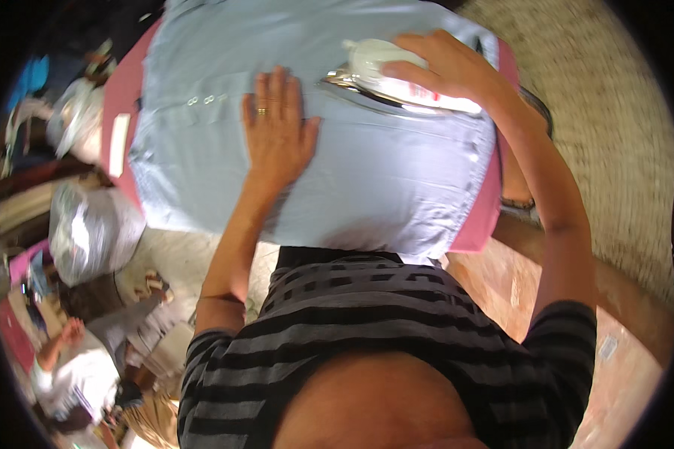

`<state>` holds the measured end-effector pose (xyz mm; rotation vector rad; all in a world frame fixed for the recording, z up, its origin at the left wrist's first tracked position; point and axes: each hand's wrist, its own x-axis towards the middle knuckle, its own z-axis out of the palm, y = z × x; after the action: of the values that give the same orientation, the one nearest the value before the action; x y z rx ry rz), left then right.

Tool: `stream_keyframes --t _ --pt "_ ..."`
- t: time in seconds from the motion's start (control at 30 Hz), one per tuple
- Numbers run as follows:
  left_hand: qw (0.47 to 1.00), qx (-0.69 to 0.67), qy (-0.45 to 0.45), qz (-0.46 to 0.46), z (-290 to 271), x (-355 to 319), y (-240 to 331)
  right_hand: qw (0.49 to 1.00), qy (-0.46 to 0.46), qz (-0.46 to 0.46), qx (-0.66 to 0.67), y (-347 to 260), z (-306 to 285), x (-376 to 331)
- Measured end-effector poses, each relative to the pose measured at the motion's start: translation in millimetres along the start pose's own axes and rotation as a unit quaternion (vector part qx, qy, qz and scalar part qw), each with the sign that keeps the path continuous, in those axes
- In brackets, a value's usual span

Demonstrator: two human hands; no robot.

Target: The person irons a blue button-down shirt on an ironing board using an iron, then folds the shirt by hand.

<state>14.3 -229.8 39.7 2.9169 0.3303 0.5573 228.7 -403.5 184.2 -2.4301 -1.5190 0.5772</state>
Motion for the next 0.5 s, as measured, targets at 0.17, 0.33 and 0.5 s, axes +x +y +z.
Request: stream_keyframes --t 0.17,0.33,0.5 --pt "0.994 -0.09 -0.042 -0.036 -27.6 -34.4 -13.3 0.999 0.039 -0.019 0.014 -22.9 14.3 -4.8" --pt "0.984 -0.014 0.104 -0.142 -41.3 -35.8 -114.0 0.995 0.047 0.054 0.066 -45.4 17.6 -3.9" --pt "0.963 0.017 0.18 -0.198 -34.6 -1.1 -187.8 0.99 0.043 0.091 0.103 -57.9 22.2 14.6"
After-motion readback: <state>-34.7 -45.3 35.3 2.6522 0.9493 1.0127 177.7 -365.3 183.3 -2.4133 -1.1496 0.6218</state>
